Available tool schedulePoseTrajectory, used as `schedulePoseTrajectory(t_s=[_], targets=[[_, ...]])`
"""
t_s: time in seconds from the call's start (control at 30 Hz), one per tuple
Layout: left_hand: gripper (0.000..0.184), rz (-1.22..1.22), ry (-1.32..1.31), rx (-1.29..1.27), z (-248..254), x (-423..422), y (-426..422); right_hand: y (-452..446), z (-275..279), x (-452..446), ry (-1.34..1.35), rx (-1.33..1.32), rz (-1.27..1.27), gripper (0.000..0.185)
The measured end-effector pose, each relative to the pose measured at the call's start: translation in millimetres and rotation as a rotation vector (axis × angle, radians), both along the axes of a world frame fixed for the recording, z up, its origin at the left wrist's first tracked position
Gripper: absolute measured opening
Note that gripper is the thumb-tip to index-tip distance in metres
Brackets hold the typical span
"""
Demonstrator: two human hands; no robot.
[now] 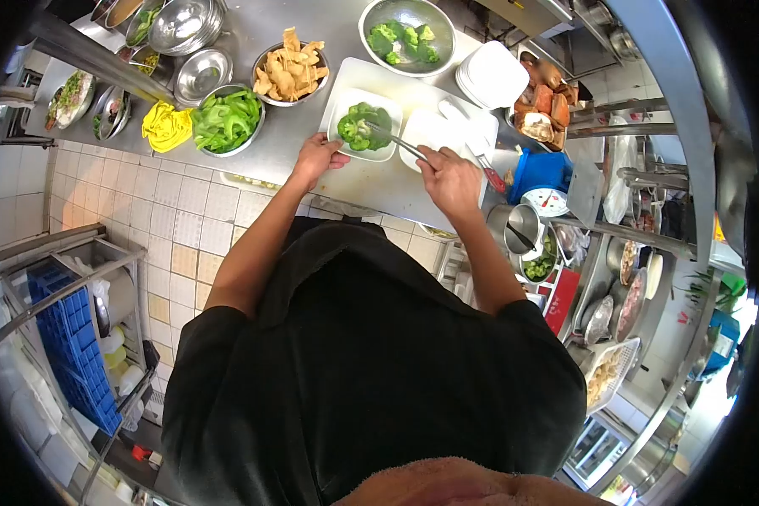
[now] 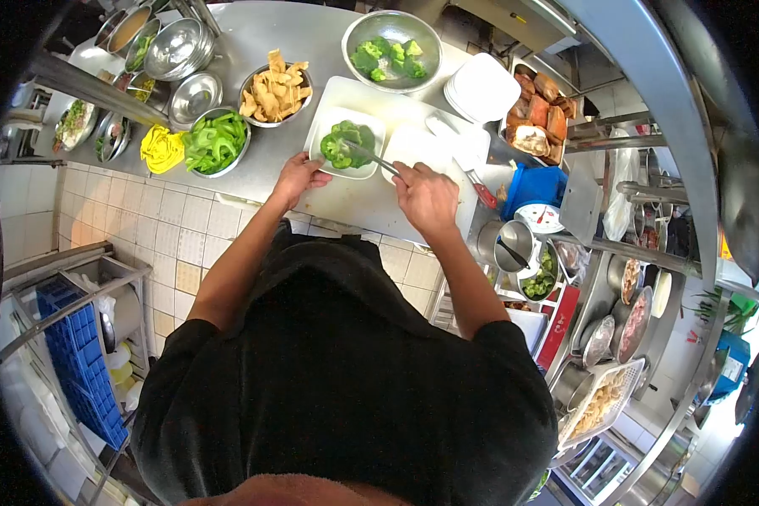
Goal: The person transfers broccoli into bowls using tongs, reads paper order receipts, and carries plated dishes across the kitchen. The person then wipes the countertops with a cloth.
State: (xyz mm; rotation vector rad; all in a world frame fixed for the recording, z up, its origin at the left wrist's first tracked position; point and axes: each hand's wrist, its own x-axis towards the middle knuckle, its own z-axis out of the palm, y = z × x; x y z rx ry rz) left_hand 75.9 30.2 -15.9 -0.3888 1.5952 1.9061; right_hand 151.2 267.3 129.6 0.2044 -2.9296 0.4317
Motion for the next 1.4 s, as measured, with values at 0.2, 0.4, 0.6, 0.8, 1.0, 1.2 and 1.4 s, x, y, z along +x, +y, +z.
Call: schedulePoseTrajectory(t_s=[0.2, 0.4, 0.6, 0.8, 1.0, 1.2, 1.4], targets=[[0.028, 0.013, 0.01, 0.038, -4, 5, 0, -24, 6, -23, -0.072, 0.241, 0.143, 0.013], [0.027, -0.046, 0.03, 0.081, -16, -9, -4, -55, -17, -25, -0.251, 0.233, 0.078, 0.014], [0.031, -0.097, 0.008, 0.122, -16, -19, -4, -55, 8, -9, -0.228, 0.103, -0.247, 0.031], [0.036, -0.079, -0.04, 0.121, -1, -26, -11, -50, -28, -9, -0.204, 0.053, -0.265, 0.029], [0.031, -0.064, -0.071, 0.166, 15, -28, -28, -61, -26, 10, -0.223, -0.026, -0.245, 0.028], [0.031, -0.082, -0.021, 0.132, 19, -26, -38, -59, 19, 6, -0.261, -0.222, -0.31, 0.03], [0.032, -0.084, 0.05, 0.068, 21, -26, -36, -56, 3, -10, -0.183, -0.276, -0.398, 0.03]])
